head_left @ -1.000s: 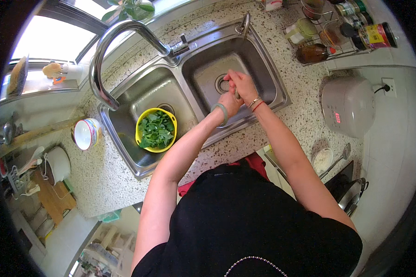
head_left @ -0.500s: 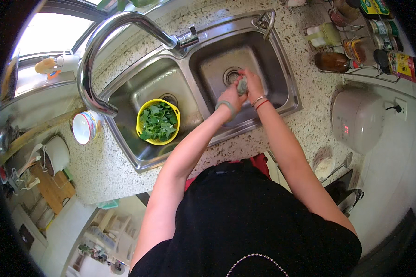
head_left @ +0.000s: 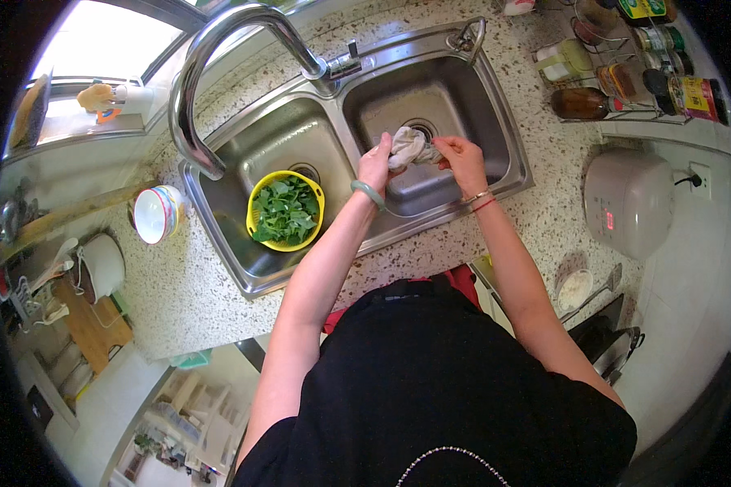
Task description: The person peels several cloves of garlic using a large cleaver, holding each clove in one hand and using the blade to scrape off the skin. After peeling, the person washes the cleaver and their hands at the sink, then wipes the sink area with a cloth.
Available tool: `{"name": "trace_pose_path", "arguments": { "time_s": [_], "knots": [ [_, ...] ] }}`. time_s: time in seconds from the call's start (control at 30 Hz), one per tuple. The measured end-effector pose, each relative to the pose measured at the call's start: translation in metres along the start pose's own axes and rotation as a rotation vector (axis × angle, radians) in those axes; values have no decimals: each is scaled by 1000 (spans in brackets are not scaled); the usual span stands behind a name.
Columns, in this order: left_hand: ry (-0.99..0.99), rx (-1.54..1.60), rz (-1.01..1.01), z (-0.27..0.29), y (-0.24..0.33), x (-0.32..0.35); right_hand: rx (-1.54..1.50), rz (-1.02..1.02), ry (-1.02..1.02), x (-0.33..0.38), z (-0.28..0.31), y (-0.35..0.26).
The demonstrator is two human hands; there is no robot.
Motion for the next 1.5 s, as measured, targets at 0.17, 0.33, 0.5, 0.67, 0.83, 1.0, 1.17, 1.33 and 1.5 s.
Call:
{"name": "trace_pose_path", "arguments": {
  "time_s": [0.17,0.33,0.5,0.67,0.83,1.0,1.17,1.33,1.5],
  "knots": [
    [27,91,5,4,11,0,39,24,14,11,-1,-6],
    [-18,204,137,-5,25,9,277,417,17,30,-26,-11],
    [-22,-6,50,-2,23,16,200,236,27,11,-20,14],
    [125,-9,-56,6,22,16,-208,205,-1,24,-32,-10],
    [185,145,-46,3,36,2,-414,147,25,6,-30,-19],
    [236,278,-28,8,44,-16,-290,292,159,-3,-33,-37],
    [85,-13,-131,11,59,-21,-282,160,183,-14,-15,-39],
    [68,-206,-222,33,57,-28,-463,55,50,-24,25,-43],
    [-69,-424,-220,0,51,-18,-356,63,267,-59,33,-20]
  ]
}}
Point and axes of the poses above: each hand's wrist, its own x-axis away from the middle knuckle, its own z-axis out of the back of the hand, y = z × x, the point moved 1 cm from there along -x, towards the middle knuckle, and after that the axes turned 13 degrees about -z, right-handed, at the moved point
